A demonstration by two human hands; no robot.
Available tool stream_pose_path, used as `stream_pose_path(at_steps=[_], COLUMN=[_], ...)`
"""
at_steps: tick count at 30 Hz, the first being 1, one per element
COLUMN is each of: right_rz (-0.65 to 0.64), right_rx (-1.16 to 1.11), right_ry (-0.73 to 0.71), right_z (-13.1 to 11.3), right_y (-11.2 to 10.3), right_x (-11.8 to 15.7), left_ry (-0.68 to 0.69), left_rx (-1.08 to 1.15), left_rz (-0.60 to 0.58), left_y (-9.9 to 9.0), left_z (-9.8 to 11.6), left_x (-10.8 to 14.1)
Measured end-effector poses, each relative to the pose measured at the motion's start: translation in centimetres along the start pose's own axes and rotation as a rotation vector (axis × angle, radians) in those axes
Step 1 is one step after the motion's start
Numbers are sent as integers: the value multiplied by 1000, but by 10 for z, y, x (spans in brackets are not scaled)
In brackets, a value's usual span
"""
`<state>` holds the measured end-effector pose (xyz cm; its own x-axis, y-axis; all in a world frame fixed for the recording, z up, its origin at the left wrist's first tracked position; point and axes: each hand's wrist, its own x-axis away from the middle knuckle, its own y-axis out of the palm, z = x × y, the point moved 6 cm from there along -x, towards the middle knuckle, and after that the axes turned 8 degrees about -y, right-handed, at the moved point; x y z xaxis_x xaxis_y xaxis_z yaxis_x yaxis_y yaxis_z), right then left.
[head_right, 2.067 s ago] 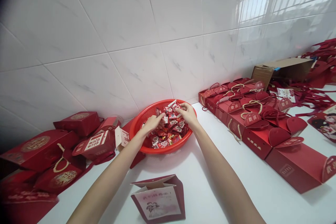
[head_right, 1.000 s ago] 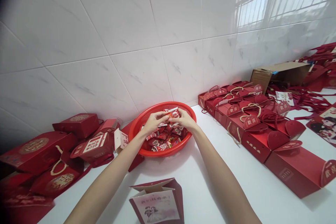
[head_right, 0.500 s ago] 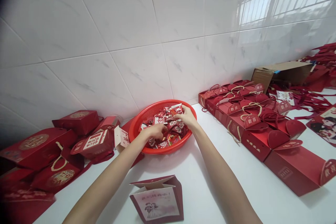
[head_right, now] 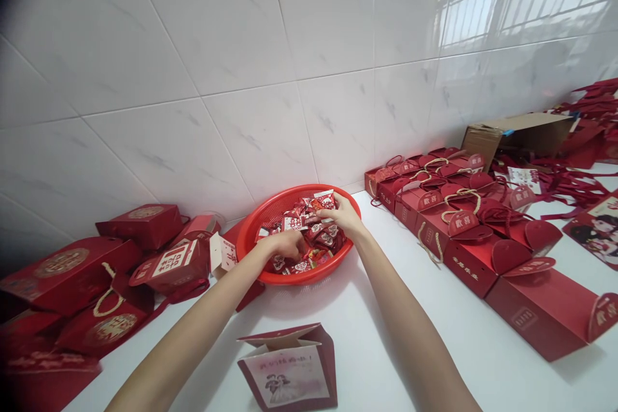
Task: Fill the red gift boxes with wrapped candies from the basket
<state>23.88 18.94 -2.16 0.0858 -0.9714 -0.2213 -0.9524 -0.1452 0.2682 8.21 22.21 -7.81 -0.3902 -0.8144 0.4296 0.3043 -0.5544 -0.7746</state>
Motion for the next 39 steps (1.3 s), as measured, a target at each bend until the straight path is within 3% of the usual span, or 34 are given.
stream_pose_path(at_steps=[3,9,16,27,32,36,39], right_rz=[-4,0,3,-128,-87,-8,55], right_rx=[-22,-19,7,-7,5,5,-16], right_ry=[1,22,29,48,17,-6,-27], right_z=[-2,4,4,2,3,4,6], right_y=[0,-4,-4,5,2,-3,-8], right_x=[0,-2,-2,1,0,-2,-4], left_ry=[21,160,364,391,386,300,240], left_rx=[105,423,673,809,870,691,533], left_rz=[73,335,440,394,312,276,148], left_y=[-8,-38,-48,-42,-38,-34,-22], left_z=[1,14,28,29,32,30,28], left_x=[3,14,23,20,17,14,14])
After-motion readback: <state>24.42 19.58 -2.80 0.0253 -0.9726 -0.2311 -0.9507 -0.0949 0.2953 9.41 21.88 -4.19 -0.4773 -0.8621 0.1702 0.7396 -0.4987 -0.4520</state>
